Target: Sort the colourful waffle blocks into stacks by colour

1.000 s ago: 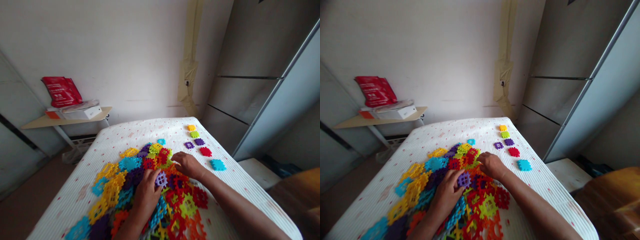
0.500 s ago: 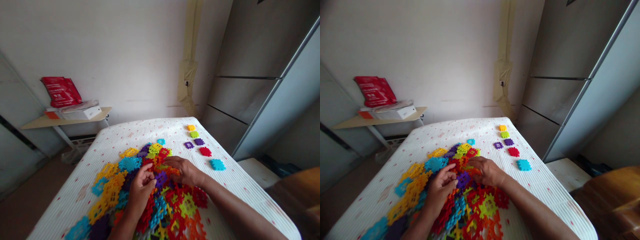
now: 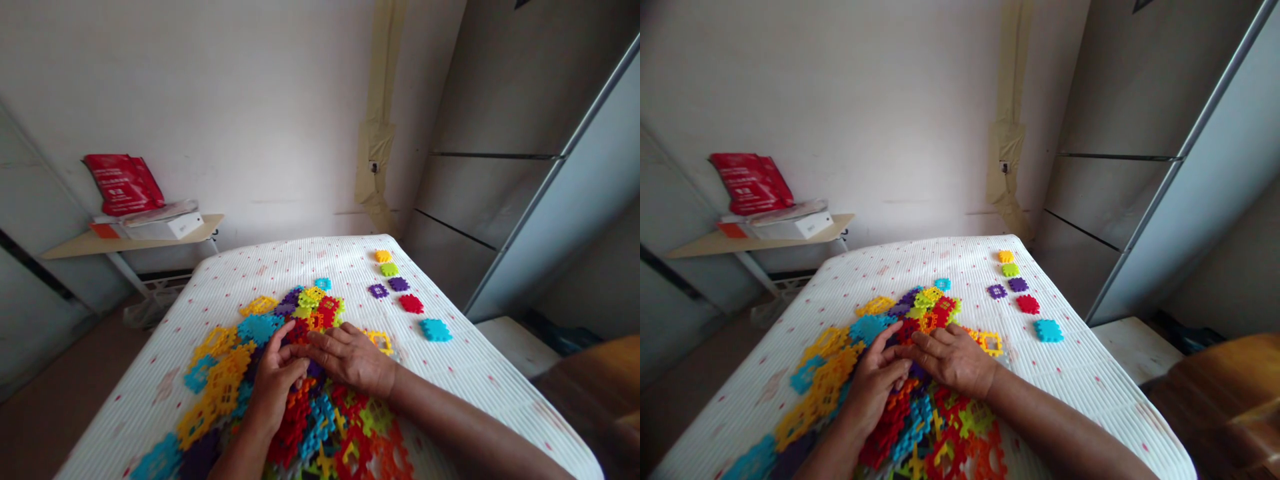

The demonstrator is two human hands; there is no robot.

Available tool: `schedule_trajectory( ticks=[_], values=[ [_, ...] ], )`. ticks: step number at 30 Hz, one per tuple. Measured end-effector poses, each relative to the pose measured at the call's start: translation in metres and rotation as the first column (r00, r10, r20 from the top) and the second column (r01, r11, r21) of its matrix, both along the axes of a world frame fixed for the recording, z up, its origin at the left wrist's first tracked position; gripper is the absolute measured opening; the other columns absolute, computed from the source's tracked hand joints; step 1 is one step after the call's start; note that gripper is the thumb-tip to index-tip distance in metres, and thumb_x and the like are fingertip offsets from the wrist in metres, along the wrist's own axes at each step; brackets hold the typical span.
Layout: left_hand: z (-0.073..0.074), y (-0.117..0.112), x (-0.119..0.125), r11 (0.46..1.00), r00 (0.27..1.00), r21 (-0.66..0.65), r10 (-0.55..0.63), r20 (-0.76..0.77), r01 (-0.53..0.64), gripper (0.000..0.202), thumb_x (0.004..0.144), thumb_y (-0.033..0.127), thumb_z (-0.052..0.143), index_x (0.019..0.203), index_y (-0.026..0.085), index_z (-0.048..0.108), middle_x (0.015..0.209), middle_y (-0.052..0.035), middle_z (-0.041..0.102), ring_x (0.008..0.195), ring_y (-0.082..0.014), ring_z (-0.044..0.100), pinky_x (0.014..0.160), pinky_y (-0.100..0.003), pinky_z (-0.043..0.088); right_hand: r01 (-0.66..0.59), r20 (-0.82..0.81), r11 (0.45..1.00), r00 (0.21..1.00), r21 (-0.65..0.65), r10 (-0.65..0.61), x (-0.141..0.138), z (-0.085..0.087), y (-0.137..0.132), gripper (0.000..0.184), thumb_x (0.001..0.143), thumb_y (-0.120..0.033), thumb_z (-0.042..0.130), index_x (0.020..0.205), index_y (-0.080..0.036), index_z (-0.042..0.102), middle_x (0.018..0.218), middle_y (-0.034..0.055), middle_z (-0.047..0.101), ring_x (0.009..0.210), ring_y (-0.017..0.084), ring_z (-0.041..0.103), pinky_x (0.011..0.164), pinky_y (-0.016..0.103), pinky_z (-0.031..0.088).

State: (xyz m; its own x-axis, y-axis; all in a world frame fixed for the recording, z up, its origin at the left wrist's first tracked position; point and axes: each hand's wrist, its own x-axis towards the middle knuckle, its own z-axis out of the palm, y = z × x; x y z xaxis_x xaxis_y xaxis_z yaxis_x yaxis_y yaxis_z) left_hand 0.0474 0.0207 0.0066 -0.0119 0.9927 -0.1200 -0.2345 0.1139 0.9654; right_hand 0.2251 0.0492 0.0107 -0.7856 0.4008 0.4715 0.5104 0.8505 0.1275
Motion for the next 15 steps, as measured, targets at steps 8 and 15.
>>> schedule_trajectory(
  ticks=[8,15],
  values=[
    [-0.008,0.002,0.004,0.994,0.994,0.081,0.076,-0.073,-0.07,0.069,0.06,0.028,0.067,0.125,0.018,0.044,0.072,0.0029,0.057,0.05,-0.0074,0.046,0.045,-0.019,0.036,0.052,-0.037,0.996,0.998,-0.077,-0.055,0.014,0.004,0.019,0.039,0.089,-0.025,0.05,0.127,-0.019,0.048,0.113,0.0117,0.06,0.093,0.021,0.053,0.076,0.035,0.04],
    [-0.014,0.005,0.001,0.996,0.99,0.081,0.033,-0.134,-0.022,0.053,0.06,0.031,0.067,0.11,0.017,0.056,0.077,0.0003,0.057,0.056,-0.0092,0.048,0.048,-0.021,0.039,0.462,0.112,0.838,0.886,-0.292,-0.45,0.098,0.016,0.098,0.044,0.073,-0.018,0.063,0.117,-0.019,0.058,0.113,0.0086,0.063,0.101,0.021,0.057,0.086,0.031,0.042]
  ],
)
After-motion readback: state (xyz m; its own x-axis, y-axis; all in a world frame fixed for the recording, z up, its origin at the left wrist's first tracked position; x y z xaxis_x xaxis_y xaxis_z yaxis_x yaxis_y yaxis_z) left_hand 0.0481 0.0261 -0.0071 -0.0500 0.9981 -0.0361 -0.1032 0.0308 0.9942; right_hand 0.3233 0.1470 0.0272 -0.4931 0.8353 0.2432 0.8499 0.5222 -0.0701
